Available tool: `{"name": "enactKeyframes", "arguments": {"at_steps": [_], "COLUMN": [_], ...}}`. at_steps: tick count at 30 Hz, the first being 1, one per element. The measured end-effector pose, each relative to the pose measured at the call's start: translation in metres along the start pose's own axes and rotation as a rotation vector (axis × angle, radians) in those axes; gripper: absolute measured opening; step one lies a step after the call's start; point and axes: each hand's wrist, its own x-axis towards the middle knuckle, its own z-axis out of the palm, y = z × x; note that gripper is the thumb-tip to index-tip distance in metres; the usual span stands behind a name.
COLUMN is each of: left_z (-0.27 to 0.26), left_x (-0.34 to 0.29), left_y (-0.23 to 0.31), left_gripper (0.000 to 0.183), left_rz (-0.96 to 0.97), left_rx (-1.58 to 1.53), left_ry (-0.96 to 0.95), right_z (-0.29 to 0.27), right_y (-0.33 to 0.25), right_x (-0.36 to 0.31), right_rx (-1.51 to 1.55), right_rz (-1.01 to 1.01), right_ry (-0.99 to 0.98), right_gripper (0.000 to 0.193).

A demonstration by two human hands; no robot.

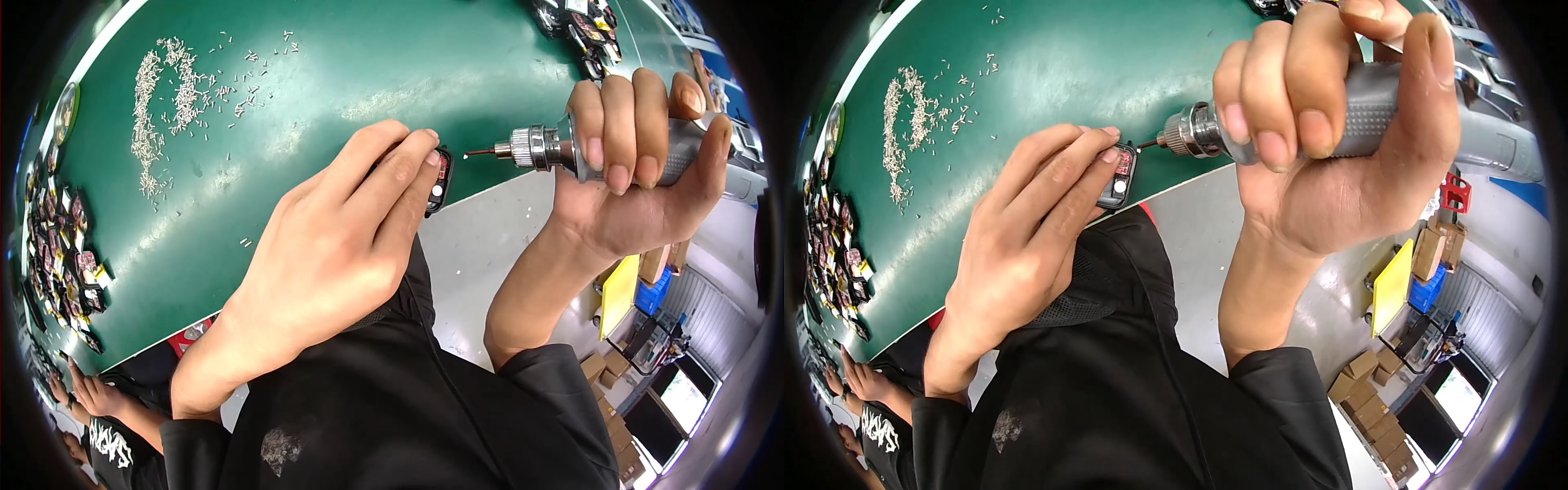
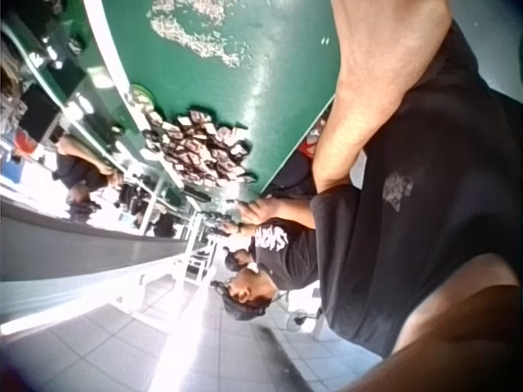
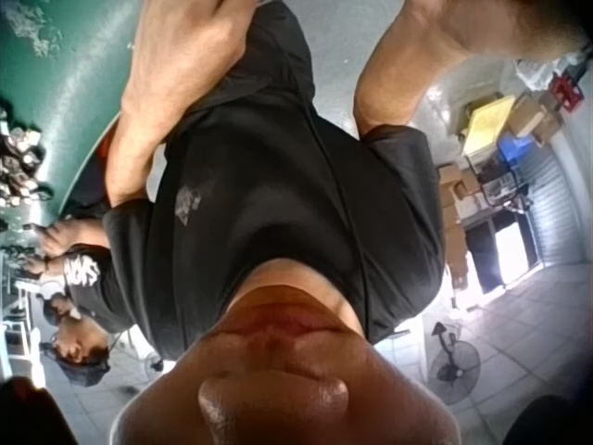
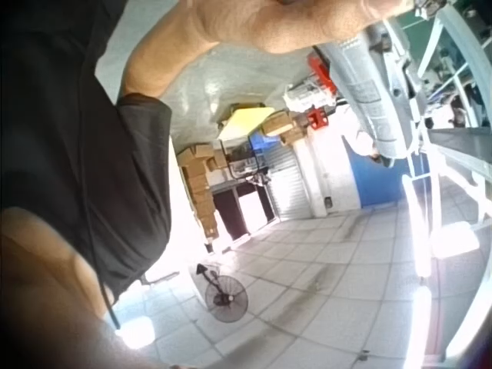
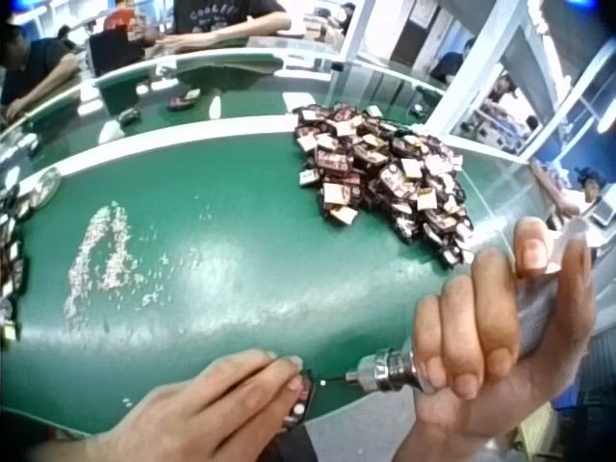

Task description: Assembling small electronic components using an electric screwdriver on a production line.

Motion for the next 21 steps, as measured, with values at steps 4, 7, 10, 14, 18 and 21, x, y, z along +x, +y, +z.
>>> {"name": "enactKeyframes", "arguments": {"at_steps": [4, 7, 10, 14, 18, 21], "left_z": [-0.002, -0.002, -0.006, 0.001, 0.005, 0.01], "left_x": [-0.002, -0.002, 0.001, 0.0, -0.003, -0.004], "left_y": [0.002, 0.004, 0.008, 0.008, 0.006, 0.005], "left_gripper": [0.044, 0.045, 0.043, 0.037, 0.036, 0.036], "left_rz": [-0.05, -0.058, -0.097, -0.123, -0.12, -0.119], "left_rx": [-0.026, -0.038, -0.081, -0.087, -0.075, -0.076], "left_ry": [-0.033, -0.031, -0.032, 0.026, 0.052, 0.095], "right_z": [0.002, 0.004, 0.006, 0.012, 0.017, 0.015], "right_y": [0.007, 0.011, 0.009, 0.009, 0.011, 0.017], "right_x": [-0.009, -0.013, -0.017, -0.025, -0.03, -0.032], "right_rx": [0.083, 0.106, 0.19, 0.303, 0.383, 0.416], "right_rz": [-0.007, -0.087, -0.093, -0.077, -0.085, -0.093], "right_ry": [0.101, 0.156, 0.231, 0.317, 0.354, 0.367], "right_gripper": [0.029, 0.029, 0.026, 0.021, 0.02, 0.02]}}
